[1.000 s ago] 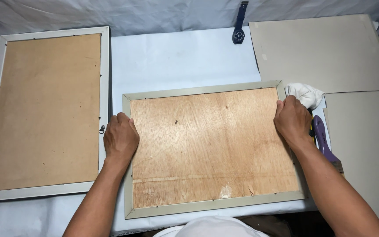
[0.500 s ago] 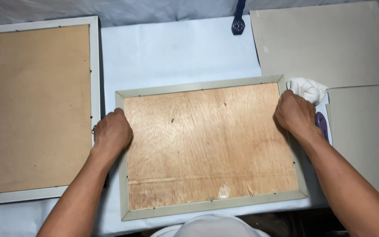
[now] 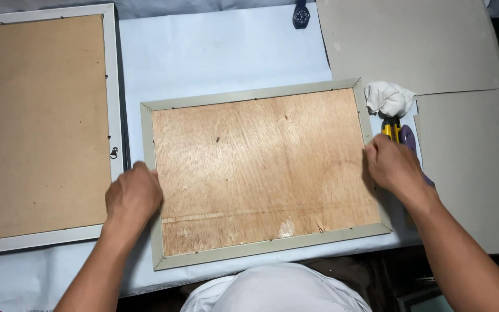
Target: The person is seen disassembling an art frame and cleaning the inside of the frame.
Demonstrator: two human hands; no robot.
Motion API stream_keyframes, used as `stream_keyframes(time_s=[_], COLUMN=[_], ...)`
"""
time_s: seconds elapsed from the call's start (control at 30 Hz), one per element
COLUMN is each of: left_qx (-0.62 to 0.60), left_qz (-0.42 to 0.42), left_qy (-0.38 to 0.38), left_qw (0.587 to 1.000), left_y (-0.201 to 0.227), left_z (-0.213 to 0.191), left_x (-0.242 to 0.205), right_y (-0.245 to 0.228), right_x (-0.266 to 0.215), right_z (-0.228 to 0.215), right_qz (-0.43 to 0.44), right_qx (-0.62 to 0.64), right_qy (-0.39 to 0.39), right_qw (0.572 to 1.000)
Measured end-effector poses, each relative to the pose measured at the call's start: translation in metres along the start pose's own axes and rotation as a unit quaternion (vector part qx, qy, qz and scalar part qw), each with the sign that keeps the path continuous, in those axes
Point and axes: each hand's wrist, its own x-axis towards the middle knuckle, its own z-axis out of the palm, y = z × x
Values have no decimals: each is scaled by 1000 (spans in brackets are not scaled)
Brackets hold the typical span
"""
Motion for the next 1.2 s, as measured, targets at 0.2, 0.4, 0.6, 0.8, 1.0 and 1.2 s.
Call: stream_keyframes(time_s=[0.2, 0.4, 0.6, 0.8, 1.0, 1.2], left_qx=[40, 40, 58, 24, 17, 2], left_qz=[-25, 8, 17, -5, -6, 19], left_qy=[-15, 22, -31, -41, -30, 5], left_qw=[999, 999, 998, 999, 999, 1000], left_y=[-13, -21, -22, -29, -25, -27], left_z=[36, 47, 37, 39, 41, 51], left_x=[-59, -61, -49, -47, -49, -52], right_y=[6, -6, -4, 22, 28, 14], right_x=[-61, -69, -57, -47, -44, -56], right_z=[21, 13, 3, 11, 17, 17], right_qz=[41, 83, 79, 68, 67, 68], right_qx=[-77, -78, -48, 19, 37, 1], right_qy=[-24, -48, -101, -114, -96, -82], right_qw=[996, 992, 991, 991, 992, 994])
